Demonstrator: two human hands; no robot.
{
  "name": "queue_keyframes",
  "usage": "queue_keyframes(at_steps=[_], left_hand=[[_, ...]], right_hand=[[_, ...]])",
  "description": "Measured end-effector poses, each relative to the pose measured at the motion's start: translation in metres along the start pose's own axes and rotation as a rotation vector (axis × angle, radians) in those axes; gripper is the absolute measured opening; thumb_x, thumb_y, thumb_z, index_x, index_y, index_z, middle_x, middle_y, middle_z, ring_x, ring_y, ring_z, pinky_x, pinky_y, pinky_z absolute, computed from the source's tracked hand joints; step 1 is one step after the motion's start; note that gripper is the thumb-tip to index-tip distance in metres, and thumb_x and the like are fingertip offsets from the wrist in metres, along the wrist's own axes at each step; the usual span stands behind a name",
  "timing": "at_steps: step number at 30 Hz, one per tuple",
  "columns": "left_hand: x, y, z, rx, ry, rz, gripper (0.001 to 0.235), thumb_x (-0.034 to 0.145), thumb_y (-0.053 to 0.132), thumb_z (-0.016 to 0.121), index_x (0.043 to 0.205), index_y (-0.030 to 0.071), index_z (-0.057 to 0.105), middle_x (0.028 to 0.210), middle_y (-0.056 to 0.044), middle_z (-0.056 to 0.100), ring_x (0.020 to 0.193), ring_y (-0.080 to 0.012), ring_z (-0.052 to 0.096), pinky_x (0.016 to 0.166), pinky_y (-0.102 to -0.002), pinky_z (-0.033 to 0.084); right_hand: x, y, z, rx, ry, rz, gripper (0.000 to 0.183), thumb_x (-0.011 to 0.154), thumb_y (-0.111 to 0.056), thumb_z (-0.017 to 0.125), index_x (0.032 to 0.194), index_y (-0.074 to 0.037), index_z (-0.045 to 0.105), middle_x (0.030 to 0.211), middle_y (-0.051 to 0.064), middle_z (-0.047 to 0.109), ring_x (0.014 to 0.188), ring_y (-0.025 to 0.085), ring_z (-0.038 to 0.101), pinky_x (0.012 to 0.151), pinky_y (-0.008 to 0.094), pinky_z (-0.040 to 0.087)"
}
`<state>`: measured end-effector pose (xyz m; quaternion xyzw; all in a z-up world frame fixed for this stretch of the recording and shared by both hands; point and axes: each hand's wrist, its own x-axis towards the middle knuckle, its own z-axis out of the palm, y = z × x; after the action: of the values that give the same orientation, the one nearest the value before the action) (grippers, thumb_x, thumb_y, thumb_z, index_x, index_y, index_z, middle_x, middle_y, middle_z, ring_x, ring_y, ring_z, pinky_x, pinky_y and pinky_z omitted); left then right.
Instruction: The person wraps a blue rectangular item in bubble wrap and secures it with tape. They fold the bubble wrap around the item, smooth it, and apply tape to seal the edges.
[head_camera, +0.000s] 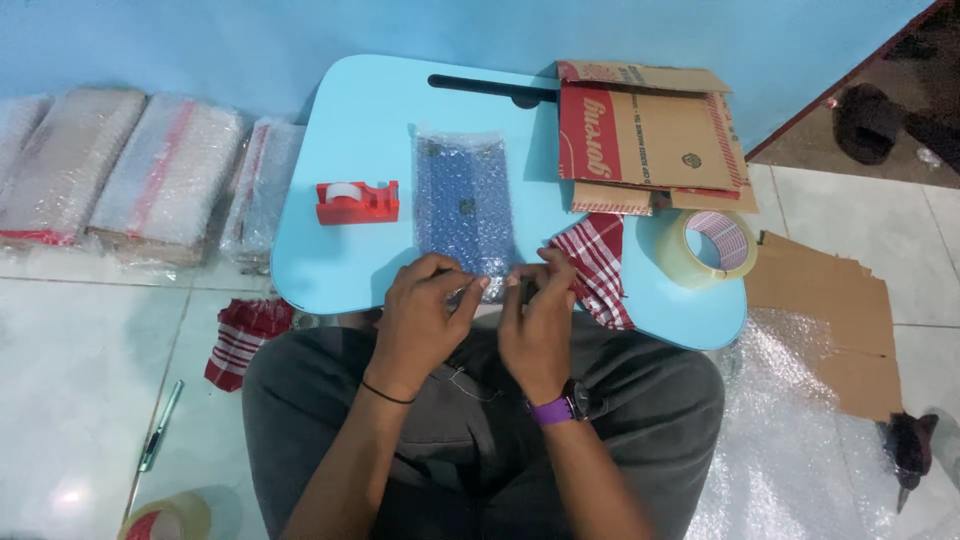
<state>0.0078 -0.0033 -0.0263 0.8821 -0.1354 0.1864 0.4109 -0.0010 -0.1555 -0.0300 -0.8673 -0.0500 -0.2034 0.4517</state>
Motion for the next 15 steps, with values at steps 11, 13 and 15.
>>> queue_keyframes(at_steps=[11, 13, 15], left_hand=[[0.006, 0.016, -0.018, 0.159, -0.069, 0.16, 0.025, 0.104, 0.023, 0.059, 0.11, 0.013, 0.081, 0.114, -0.014, 0.066, 0.077, -0.0472, 0.068, 0.064, -0.056, 0.054], [0.004, 0.009, -0.014, 0.243, -0.061, 0.125, 0.023, 0.1, 0.033, 0.061, 0.104, 0.023, 0.081, 0.111, -0.002, 0.061, 0.087, -0.0392, 0.068, 0.075, -0.047, 0.044], [0.003, 0.007, -0.013, 0.264, -0.031, 0.112, 0.021, 0.099, 0.038, 0.062, 0.1, 0.027, 0.081, 0.107, 0.001, 0.061, 0.091, -0.0343, 0.064, 0.079, -0.046, 0.042]], right_hand=[[0.008, 0.002, -0.007, -0.105, -0.116, -0.059, 0.057, 0.093, 0.001, 0.063, 0.142, -0.003, 0.035, 0.11, 0.015, 0.05, 0.103, 0.047, 0.056, 0.083, 0.053, 0.043], [0.01, 0.003, -0.007, -0.081, -0.122, -0.05, 0.053, 0.092, 0.003, 0.061, 0.138, 0.001, 0.036, 0.108, 0.018, 0.053, 0.101, 0.049, 0.056, 0.084, 0.055, 0.043], [0.01, 0.006, -0.004, -0.062, -0.108, -0.011, 0.051, 0.092, 0.001, 0.06, 0.137, -0.003, 0.036, 0.107, 0.016, 0.054, 0.101, 0.048, 0.057, 0.086, 0.054, 0.042]])
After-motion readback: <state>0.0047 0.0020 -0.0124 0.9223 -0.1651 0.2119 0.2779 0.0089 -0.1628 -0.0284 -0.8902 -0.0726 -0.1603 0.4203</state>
